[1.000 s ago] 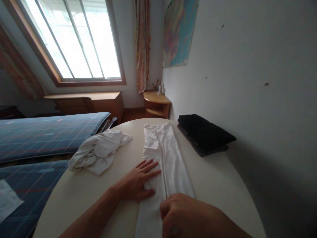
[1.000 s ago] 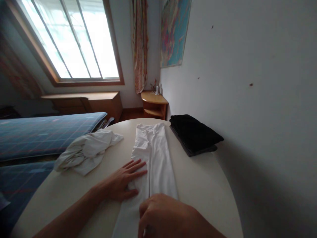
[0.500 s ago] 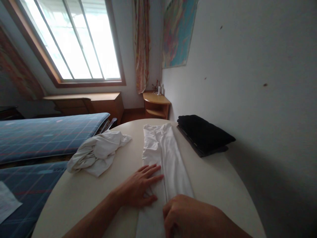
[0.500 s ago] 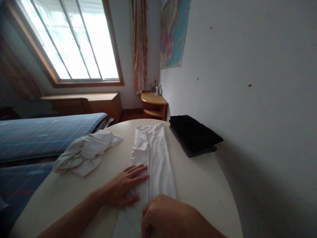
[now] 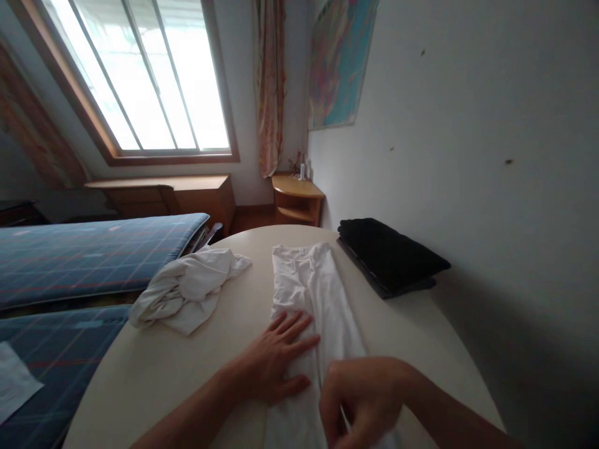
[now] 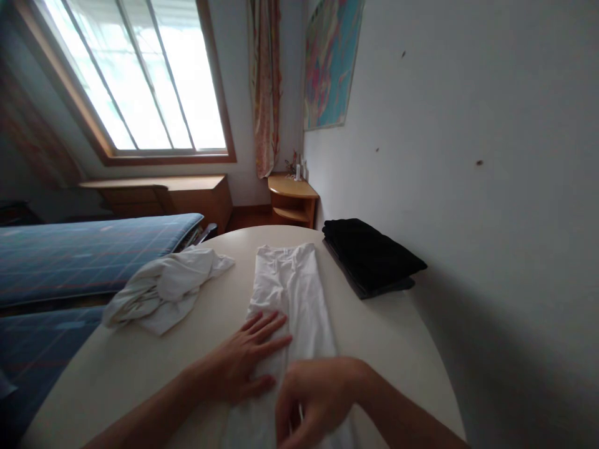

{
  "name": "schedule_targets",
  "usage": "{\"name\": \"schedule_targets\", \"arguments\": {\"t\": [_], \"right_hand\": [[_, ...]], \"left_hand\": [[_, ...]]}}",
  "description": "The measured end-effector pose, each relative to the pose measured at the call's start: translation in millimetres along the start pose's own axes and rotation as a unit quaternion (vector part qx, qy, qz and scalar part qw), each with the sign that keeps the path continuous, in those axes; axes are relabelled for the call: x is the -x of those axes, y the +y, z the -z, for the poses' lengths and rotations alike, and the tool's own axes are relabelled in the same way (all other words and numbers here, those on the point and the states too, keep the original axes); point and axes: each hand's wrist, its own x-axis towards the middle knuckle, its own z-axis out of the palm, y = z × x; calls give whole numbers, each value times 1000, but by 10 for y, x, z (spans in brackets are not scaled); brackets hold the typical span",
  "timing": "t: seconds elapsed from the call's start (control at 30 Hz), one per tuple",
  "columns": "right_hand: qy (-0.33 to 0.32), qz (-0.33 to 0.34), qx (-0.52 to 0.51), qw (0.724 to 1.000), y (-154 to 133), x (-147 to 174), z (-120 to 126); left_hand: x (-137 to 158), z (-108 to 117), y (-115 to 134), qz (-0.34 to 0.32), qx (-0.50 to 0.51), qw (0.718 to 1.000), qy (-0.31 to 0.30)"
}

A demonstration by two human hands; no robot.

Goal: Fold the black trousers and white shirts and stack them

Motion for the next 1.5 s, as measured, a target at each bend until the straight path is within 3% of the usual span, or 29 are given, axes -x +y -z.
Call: {"name": "schedule_targets", "arguments": {"t": [0.07, 0.1, 0.13, 0.2, 0.23, 0.3, 0.43, 0.53, 0.8, 1.0, 1.07, 1.2, 1.27, 1.5], "right_hand": [[107, -14, -4, 994, -16, 0, 329], [193, -36, 19, 980, 8, -32, 499], [279, -63, 65, 956, 52, -85, 669], [435, -138, 162, 875, 182, -244, 997], [480, -180, 178, 840, 257, -338, 1152], [518, -241, 191, 798, 401, -529, 1436], [546, -297, 188, 760, 598, -859, 1861], [549, -323, 183, 748, 681, -1073, 2028], [563, -335, 159, 738, 812, -1399, 2133], [617, -340, 145, 694, 852, -1291, 2172], [616, -327, 140, 703, 883, -1261, 2181], [583, -267, 143, 754, 938, -1260, 2191], [572, -252, 147, 767, 942, -1269, 2197], [596, -272, 189, 732, 933, -1217, 2195]], "left_hand": [[0, 17, 0, -3, 8, 1000, -1], [1, 23, 0, -4, 11, 1000, 1], [1, 26, -1, -5, 13, 1000, 0], [3, 26, -4, -5, 18, 1000, -3], [4, 25, -6, -4, 20, 1000, -4], [7, 23, -10, -4, 26, 1000, -4], [12, 36, -11, -2, 36, 999, -4], [8, 54, -11, 1, 41, 999, -12], [-6, 80, -12, 11, 49, 998, -29], [-4, 74, -21, 12, 51, 998, -27], [-9, 74, -24, 5, 52, 998, -32], [-20, 78, -25, -8, 53, 998, -34], [-21, 81, -23, -11, 53, 998, -31], [-26, 87, -33, -26, 69, 997, -36]]}}
